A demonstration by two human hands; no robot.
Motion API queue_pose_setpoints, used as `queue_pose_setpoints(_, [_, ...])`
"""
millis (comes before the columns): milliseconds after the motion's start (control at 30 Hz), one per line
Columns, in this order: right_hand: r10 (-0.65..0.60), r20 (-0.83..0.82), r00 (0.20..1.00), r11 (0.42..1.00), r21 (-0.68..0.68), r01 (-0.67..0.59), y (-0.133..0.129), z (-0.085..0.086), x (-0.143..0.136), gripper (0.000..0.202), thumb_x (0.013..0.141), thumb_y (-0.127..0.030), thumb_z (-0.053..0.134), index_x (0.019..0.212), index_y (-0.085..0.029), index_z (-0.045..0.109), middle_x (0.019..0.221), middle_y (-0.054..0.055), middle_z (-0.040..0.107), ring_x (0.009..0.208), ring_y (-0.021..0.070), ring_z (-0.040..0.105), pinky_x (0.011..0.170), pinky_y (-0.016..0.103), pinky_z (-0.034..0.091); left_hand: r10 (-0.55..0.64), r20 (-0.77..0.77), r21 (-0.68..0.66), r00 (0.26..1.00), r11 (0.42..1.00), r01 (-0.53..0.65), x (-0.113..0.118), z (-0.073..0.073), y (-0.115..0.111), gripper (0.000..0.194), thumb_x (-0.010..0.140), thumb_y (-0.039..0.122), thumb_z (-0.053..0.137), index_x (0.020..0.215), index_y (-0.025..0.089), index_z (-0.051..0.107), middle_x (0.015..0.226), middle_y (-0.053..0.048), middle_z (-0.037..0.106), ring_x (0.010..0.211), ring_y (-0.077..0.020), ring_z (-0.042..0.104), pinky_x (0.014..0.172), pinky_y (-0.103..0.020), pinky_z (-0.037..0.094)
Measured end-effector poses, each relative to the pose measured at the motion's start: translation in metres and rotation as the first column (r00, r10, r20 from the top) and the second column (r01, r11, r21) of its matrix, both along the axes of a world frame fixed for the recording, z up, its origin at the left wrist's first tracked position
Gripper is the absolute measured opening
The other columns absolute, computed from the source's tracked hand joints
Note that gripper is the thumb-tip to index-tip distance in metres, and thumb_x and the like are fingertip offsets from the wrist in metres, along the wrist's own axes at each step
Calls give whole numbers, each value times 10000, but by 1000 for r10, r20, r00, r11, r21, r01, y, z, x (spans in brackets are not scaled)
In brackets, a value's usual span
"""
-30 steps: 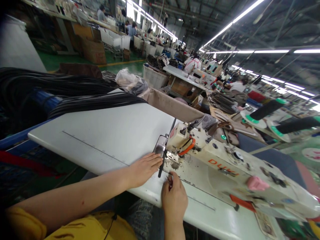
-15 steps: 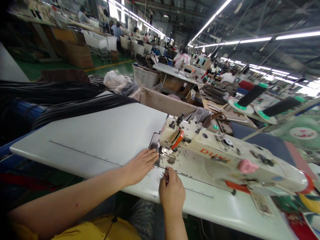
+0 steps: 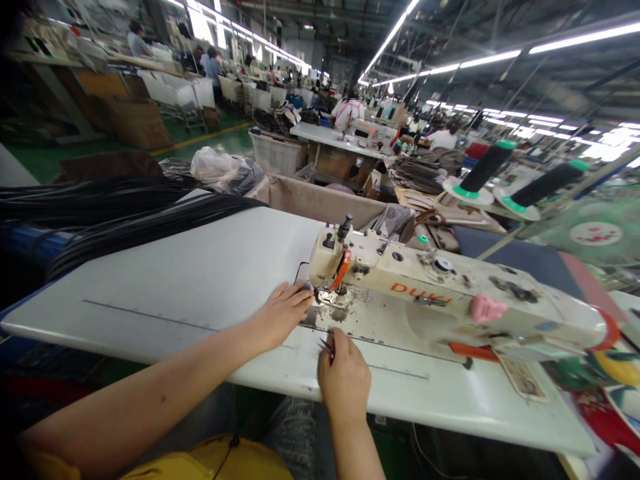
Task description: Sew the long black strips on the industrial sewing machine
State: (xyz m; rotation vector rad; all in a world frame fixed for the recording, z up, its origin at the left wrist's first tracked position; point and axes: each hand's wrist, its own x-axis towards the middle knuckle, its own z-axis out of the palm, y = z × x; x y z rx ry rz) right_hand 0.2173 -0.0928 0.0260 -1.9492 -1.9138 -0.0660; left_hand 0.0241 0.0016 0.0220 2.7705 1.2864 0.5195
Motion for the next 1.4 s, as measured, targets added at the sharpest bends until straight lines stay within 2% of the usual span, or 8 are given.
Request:
queue_pose_setpoints(267, [20,2,1000,999,28,-20,0,0,1,385,862,-153,479,1203,-193,652,955,62,747,854,195,676,722,273,449,-5,46,-48,999,999,7,-3,-4,12,416,977,192,501,1379,255,584,1451,-88,589,1430,-308,423,1184,-568,306])
queue_pose_setpoints(367, [22,-13,1000,999,29,-22,0,0,0,385,861,-153,481,1204,-192,651,953,61,748,864,198,676,727,273,450,-43,150,-104,988,993,59,-7,-4,32,347,981,188,475,1241,260,693,1354,-70,659,1346,-272,520,1150,-496,398])
queue_pose_setpoints(467, [13,-21,1000,1000,21,-13,0,1,-1,382,858,-150,484,1198,-195,654,962,64,752,866,201,676,727,277,443,-77,263,-148,962,982,119,-8,-5,61,341,971,161,459,1185,210,720,1290,-84,683,1218,-226,615,1099,-396,483])
queue_pose_setpoints(600, [16,-19,1000,999,36,-15,0,0,0,358,859,-149,490,1174,-192,655,953,61,750,850,202,669,732,284,433,-134,286,-146,949,973,181,0,-6,97,296,962,186,516,1169,197,727,1381,-91,635,1263,-228,597,1122,-375,478])
queue_pose_setpoints(733, [20,-19,1000,999,44,-19,-1,0,1,333,858,-149,497,1149,-188,654,934,55,744,835,199,657,740,284,427,-187,290,-140,939,962,235,8,-3,113,298,978,251,541,1217,218,716,1425,-75,618,1312,-235,568,1171,-379,429])
queue_pose_setpoints(867, [20,-11,1000,999,38,-20,-2,1,0,312,857,-145,499,1122,-187,659,920,52,739,824,198,650,730,288,417,-235,281,-117,930,954,277,4,3,114,376,975,312,574,1331,220,653,1441,-73,607,1350,-247,525,1200,-388,384])
queue_pose_setpoints(1133, [12,-29,1000,1000,25,-11,-2,1,-1,313,846,-125,520,1117,-196,661,916,44,725,817,194,631,717,287,386,-173,217,-148,961,967,208,-9,6,113,175,875,318,721,990,206,789,1159,-69,736,1110,-250,629,1034,-390,464])
queue_pose_setpoints(1400, [10,-28,1000,999,36,-9,-2,-3,0,313,836,-117,531,1111,-200,656,913,47,725,806,200,625,707,292,374,-15,192,-186,981,981,52,-10,14,82,93,878,313,724,893,250,790,982,-35,756,974,-240,634,915,-411,413])
